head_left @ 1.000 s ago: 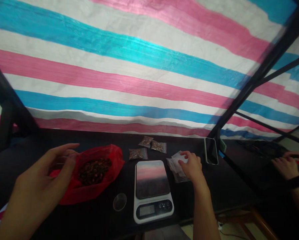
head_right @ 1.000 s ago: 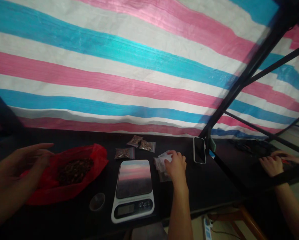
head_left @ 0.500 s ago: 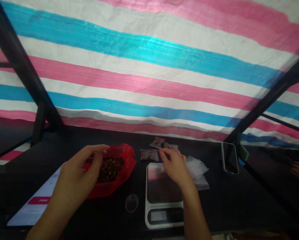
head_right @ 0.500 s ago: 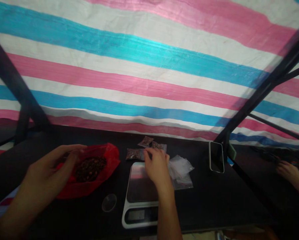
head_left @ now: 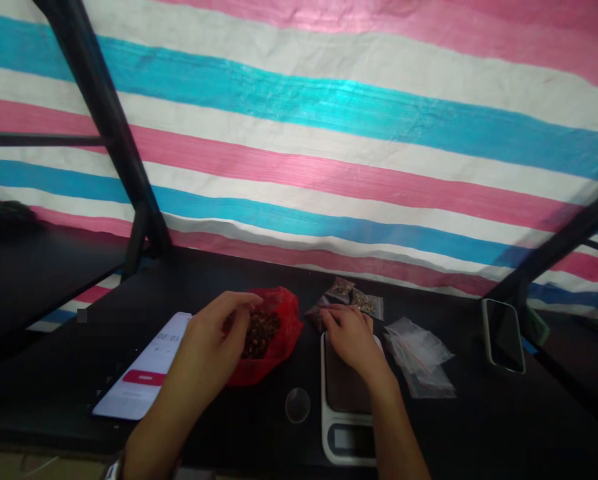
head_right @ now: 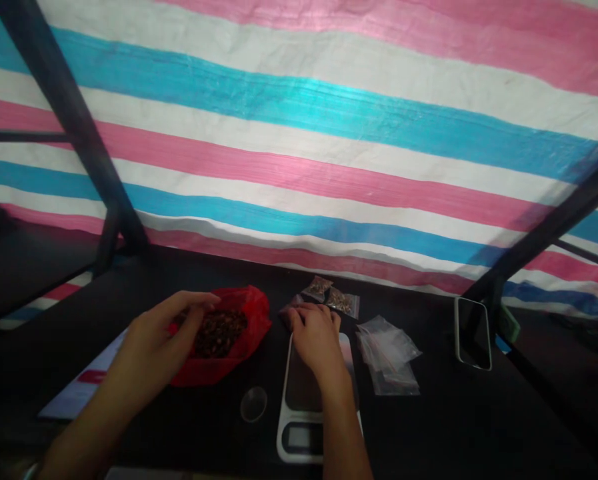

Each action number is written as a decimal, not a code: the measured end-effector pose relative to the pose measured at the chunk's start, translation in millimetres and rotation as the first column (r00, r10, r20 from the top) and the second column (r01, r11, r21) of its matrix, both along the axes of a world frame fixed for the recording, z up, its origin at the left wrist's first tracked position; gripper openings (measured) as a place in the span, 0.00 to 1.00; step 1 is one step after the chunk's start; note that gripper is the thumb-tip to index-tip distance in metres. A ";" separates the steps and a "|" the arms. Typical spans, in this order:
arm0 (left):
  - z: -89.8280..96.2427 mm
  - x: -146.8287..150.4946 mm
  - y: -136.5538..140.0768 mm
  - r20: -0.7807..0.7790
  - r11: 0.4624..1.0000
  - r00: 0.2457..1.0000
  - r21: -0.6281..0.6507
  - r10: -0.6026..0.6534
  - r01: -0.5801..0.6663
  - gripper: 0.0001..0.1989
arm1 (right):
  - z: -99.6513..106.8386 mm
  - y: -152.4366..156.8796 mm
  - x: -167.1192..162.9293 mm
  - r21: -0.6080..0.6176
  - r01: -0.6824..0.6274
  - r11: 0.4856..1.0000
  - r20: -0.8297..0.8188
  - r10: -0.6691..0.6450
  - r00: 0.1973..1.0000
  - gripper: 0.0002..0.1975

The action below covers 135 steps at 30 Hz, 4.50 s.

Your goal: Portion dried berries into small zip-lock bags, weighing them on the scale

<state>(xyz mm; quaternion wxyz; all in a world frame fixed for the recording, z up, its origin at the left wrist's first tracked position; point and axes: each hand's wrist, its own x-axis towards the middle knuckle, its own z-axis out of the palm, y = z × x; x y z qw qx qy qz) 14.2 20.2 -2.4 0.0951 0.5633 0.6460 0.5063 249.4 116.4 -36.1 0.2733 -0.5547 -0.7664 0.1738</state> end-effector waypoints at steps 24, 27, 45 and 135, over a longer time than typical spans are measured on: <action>-0.9 33.1 -4.3 0.554 0.863 0.735 -0.057 -0.391 0.502 0.18 | 56.1 -46.8 9.4 -0.262 -0.464 0.846 -0.690 0.172 0.703 0.12; 1.9 29.6 -2.8 0.484 0.899 0.805 -0.078 -0.343 0.430 0.17 | 58.9 -47.0 8.6 -0.286 -0.439 0.851 -0.689 0.135 0.712 0.11; 9.0 45.4 -6.1 0.299 0.946 0.914 -0.089 -0.274 0.313 0.15 | 61.0 -49.1 -28.9 -0.344 -0.408 0.846 -0.760 0.004 0.649 0.15; 2.6 1.9 -7.4 0.009 0.995 0.998 -0.069 0.066 -0.065 0.19 | 26.0 -46.1 -104.0 -0.060 -0.273 0.960 -0.604 0.183 0.776 0.18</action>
